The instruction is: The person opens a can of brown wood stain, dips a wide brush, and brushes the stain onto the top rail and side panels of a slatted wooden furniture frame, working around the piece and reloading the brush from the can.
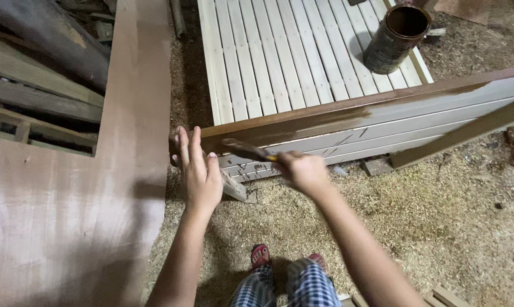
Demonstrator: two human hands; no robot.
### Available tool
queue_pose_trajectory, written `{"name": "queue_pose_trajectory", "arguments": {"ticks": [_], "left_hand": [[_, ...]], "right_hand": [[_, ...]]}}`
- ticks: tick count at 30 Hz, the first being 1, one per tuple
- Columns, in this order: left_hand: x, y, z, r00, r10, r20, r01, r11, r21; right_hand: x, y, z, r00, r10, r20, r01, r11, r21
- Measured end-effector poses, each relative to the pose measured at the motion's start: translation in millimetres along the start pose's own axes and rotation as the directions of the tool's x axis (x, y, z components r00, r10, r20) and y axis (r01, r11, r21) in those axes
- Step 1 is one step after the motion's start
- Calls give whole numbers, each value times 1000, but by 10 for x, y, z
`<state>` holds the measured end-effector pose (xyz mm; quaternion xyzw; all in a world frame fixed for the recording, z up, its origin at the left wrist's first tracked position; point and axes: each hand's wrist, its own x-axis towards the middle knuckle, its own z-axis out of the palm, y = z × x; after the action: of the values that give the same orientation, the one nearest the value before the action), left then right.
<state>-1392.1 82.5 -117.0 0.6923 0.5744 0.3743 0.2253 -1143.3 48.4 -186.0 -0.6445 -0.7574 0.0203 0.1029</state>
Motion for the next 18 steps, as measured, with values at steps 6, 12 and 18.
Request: {"name": "queue_pose_trajectory", "arguments": {"ticks": [6,12,18], "left_hand": [[-23,129,58,997,-49,-57,53,995,80],[-141,494,508,980,-47,-192,66,993,94],[-417,1099,1310,966,-82,-245,117,984,132]], "right_hand": [[297,122,186,994,-33,-107,32,999,-6],[26,1145,92,970,-54,-238,55,998,-1],[-430,2193,-117,954,23,-300,-9,999,47]]}}
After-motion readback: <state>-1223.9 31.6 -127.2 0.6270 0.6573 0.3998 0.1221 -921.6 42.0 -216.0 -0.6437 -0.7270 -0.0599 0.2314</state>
